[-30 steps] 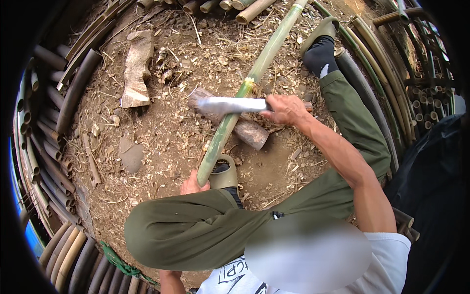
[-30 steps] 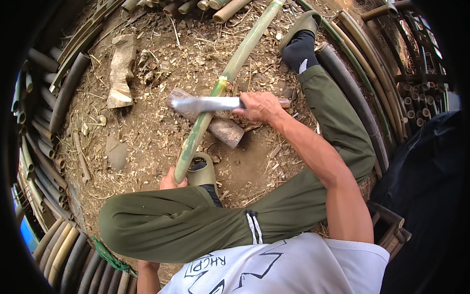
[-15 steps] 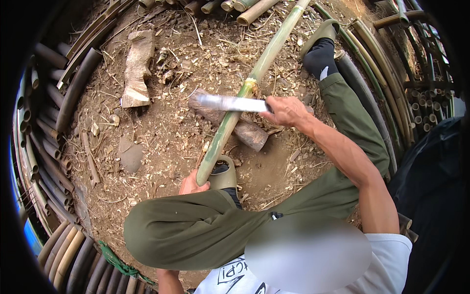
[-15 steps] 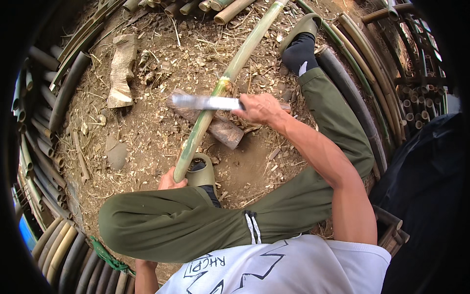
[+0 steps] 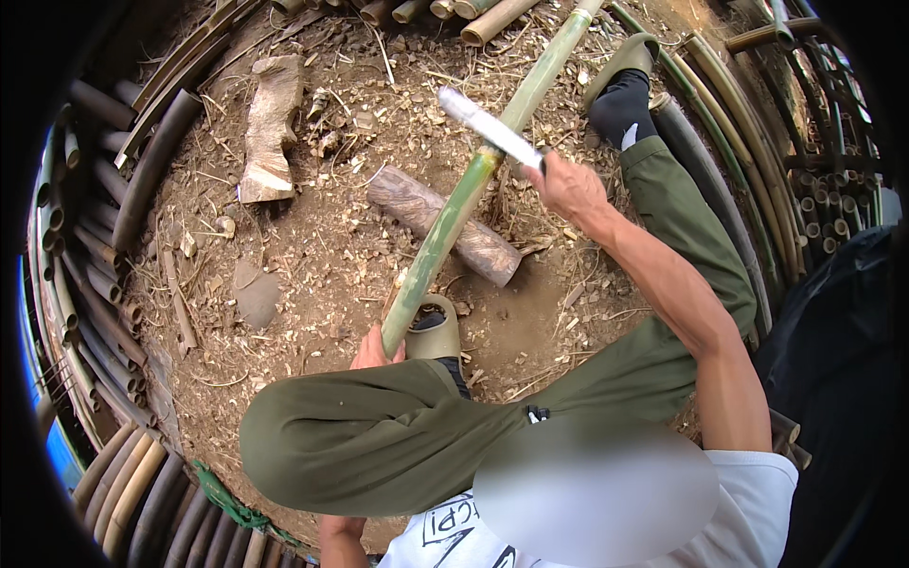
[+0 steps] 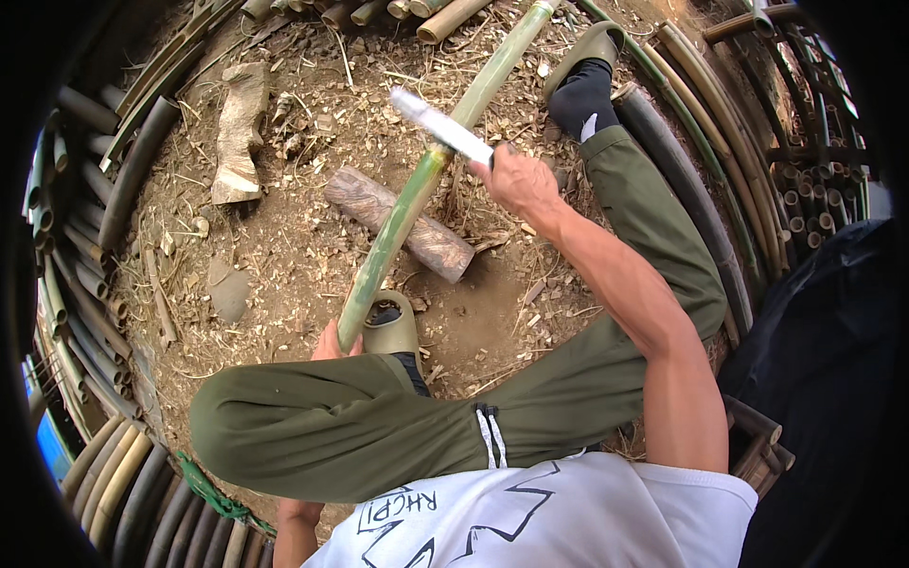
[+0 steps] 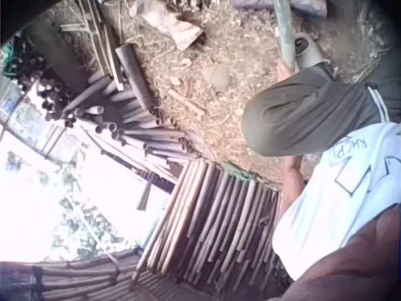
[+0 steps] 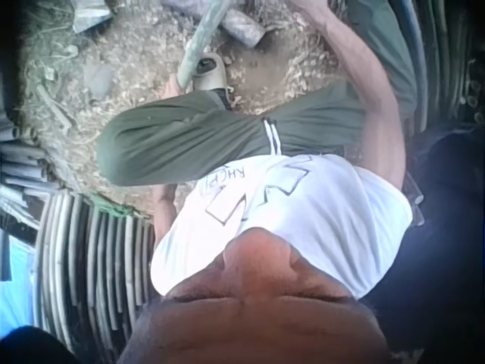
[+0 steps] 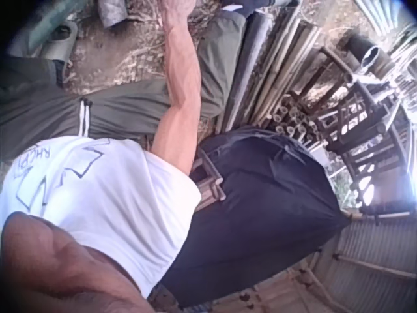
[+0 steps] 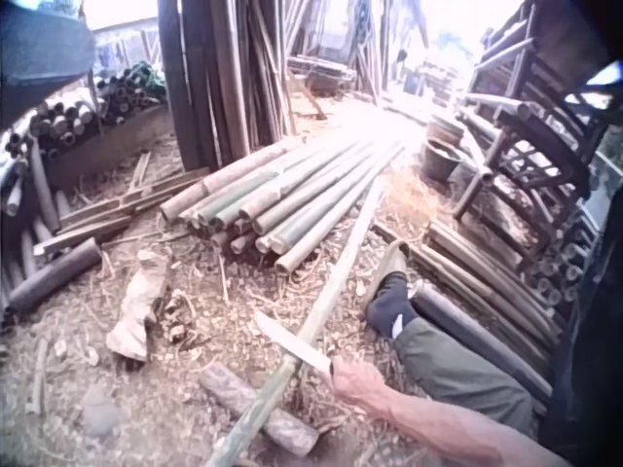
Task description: The person scrapes the outer surface of bamboo stalks using a knife while sitting on the ground, handling several stalks one at a time and placing them aside after scraping.
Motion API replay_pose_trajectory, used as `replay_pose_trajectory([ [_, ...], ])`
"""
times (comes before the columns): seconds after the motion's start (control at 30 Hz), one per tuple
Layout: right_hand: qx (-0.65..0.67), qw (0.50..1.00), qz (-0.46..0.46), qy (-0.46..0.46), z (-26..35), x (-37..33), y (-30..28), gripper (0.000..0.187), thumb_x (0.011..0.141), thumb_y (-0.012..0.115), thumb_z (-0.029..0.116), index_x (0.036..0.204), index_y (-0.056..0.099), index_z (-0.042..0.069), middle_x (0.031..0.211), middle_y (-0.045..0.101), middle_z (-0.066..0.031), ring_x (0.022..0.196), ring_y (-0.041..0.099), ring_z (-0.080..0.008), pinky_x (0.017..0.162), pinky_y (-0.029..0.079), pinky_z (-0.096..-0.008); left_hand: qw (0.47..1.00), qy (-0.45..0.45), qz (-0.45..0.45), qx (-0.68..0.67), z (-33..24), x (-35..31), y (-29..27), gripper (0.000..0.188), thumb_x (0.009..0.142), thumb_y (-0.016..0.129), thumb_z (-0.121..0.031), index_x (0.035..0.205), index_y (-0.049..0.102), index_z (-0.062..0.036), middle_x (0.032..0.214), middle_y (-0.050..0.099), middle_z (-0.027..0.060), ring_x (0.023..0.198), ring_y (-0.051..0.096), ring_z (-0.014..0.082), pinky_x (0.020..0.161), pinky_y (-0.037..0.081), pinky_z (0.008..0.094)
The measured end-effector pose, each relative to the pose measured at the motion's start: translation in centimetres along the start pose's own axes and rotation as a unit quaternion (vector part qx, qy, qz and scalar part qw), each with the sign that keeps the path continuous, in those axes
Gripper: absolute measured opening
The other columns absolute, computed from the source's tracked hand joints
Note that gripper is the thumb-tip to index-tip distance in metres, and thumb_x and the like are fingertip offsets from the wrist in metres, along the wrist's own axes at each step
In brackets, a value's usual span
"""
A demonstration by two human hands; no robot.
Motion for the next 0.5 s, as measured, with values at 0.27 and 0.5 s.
replay_pose_trajectory([
  [0.27,0.045,0.985,-0.161,0.034,-2.2,1.1,0.9,0.055,0.101,0.044,0.056,0.092,0.056,0.002,0.069,0.065,-0.0154,0.057,0.064,-0.0312,0.056,0.054,-0.0442,0.982,-0.016,0.139,-0.124,-0.2,0.6,-0.8,0.060,0.082,0.076,-0.030,0.131,0.052,-0.0061,0.103,0.069,0.0190,0.093,0.068,0.0389,0.075,0.054,0.0460],
  [0.5,-0.017,0.978,-0.158,-0.133,2.6,-2.2,2.8,0.056,0.100,0.046,0.058,0.095,0.057,0.003,0.082,0.065,-0.0191,0.068,0.067,-0.0313,0.060,0.055,-0.0439,0.951,-0.066,0.233,-0.194,2.6,0.9,-1.3,0.061,0.084,0.074,-0.038,0.135,0.051,-0.0118,0.107,0.069,0.0196,0.095,0.068,0.0395,0.082,0.052,0.0486],
])
Point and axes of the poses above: each hand's wrist, its own x-axis towards the middle knuckle, its own y-axis out of the palm, z = x × y, the point moved 3 cm from there along x, towards the middle knuckle
